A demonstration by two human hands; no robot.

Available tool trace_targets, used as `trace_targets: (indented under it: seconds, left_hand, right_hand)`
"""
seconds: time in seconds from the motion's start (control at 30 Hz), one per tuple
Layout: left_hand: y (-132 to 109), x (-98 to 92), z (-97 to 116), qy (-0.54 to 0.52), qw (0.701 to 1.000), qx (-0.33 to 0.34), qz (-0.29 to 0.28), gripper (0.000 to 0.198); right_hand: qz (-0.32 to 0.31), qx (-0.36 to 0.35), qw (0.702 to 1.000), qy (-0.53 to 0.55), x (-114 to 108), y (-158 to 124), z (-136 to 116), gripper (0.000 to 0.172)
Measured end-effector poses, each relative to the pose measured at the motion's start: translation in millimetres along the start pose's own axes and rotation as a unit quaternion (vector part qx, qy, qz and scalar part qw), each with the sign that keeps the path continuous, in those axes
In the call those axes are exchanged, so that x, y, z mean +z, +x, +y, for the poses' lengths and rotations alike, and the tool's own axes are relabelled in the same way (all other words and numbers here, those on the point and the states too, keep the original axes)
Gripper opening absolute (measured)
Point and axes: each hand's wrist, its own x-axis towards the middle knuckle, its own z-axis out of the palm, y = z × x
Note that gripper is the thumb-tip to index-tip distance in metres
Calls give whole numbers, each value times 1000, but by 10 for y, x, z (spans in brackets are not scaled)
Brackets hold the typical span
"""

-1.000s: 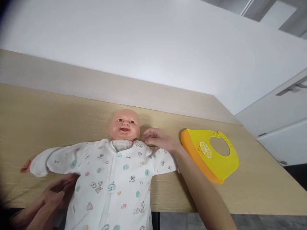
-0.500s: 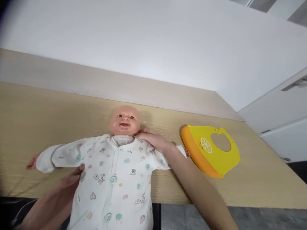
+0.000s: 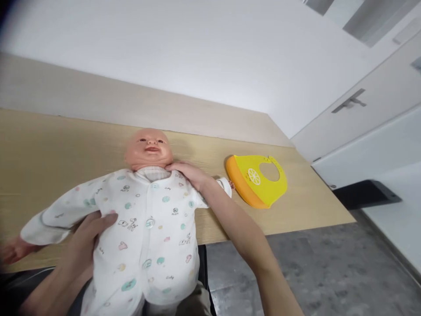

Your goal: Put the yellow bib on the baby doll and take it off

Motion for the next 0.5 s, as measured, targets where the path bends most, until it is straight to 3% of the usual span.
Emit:
trace_targets:
  seconds: [0.1, 0.27, 0.37, 0.5]
  left_hand:
    - [28, 14, 47, 19, 999, -19, -42, 27]
    - [43, 114, 176, 20, 997, -24, -74, 24]
    - [31, 232, 306, -6, 996, -19, -85, 28]
    - [100, 409, 525, -29, 994, 5, -109, 37]
  right_hand:
    - [5, 31, 994, 102, -42, 52, 51, 12]
    - [8, 18, 989, 144, -49, 32, 15, 5]
    - [4, 3, 989, 149, -40, -11, -156, 7]
    - [12, -21, 992, 122, -93, 70, -502, 21]
